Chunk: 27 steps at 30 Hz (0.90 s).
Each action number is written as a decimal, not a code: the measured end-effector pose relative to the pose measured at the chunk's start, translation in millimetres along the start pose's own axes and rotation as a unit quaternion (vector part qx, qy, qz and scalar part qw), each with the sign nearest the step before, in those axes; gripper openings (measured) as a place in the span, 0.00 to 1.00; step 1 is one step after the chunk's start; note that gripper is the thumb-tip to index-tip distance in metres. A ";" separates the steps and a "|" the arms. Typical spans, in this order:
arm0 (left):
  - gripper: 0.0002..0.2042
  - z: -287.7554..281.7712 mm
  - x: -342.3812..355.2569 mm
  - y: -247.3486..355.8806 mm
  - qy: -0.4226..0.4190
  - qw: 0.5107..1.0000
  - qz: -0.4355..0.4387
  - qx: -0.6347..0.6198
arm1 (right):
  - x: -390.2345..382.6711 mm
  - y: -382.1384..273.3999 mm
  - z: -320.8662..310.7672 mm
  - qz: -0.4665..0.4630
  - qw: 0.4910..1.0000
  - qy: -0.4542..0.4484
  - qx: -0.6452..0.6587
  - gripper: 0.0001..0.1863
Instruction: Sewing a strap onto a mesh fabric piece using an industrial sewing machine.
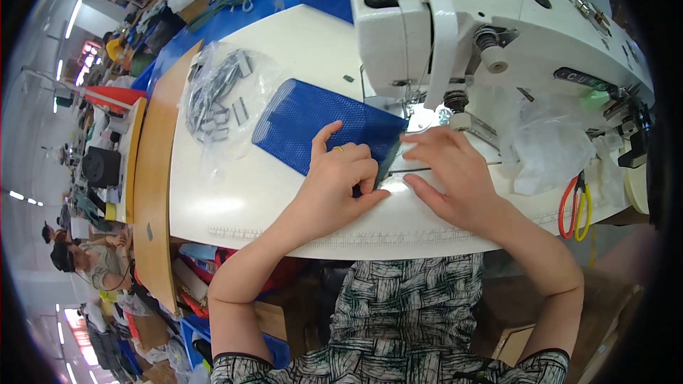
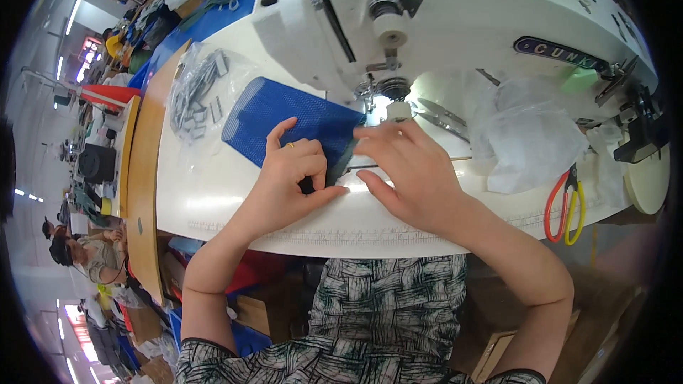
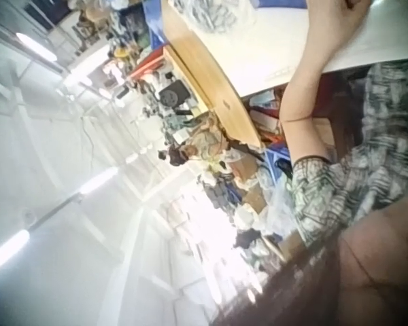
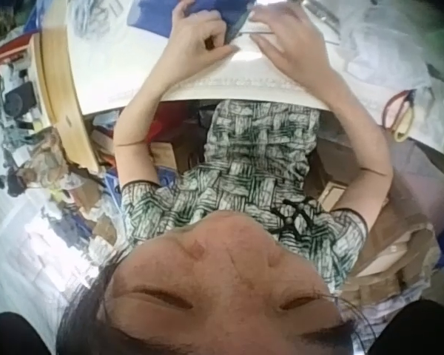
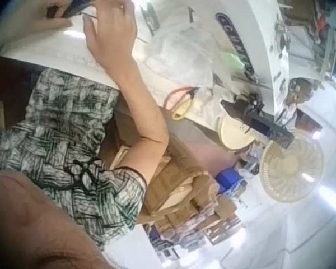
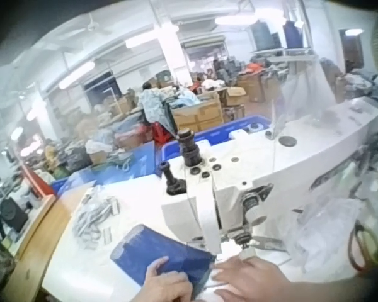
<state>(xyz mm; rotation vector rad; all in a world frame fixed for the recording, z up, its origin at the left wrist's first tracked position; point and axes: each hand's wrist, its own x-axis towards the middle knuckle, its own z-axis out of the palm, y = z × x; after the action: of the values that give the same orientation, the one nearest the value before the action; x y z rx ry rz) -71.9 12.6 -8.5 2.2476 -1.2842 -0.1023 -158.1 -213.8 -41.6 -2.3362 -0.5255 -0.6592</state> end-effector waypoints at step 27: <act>0.06 -35.3 -55.9 33.1 0.189 0.932 -0.242 -0.191 | 37.6 -29.9 38.8 0.112 0.964 0.017 0.240 0.04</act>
<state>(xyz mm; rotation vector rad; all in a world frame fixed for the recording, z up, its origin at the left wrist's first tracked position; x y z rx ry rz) -116.6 59.9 26.8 2.0593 -0.4454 -0.0834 -131.4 -159.0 -31.5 -1.8851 -0.3499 -0.4081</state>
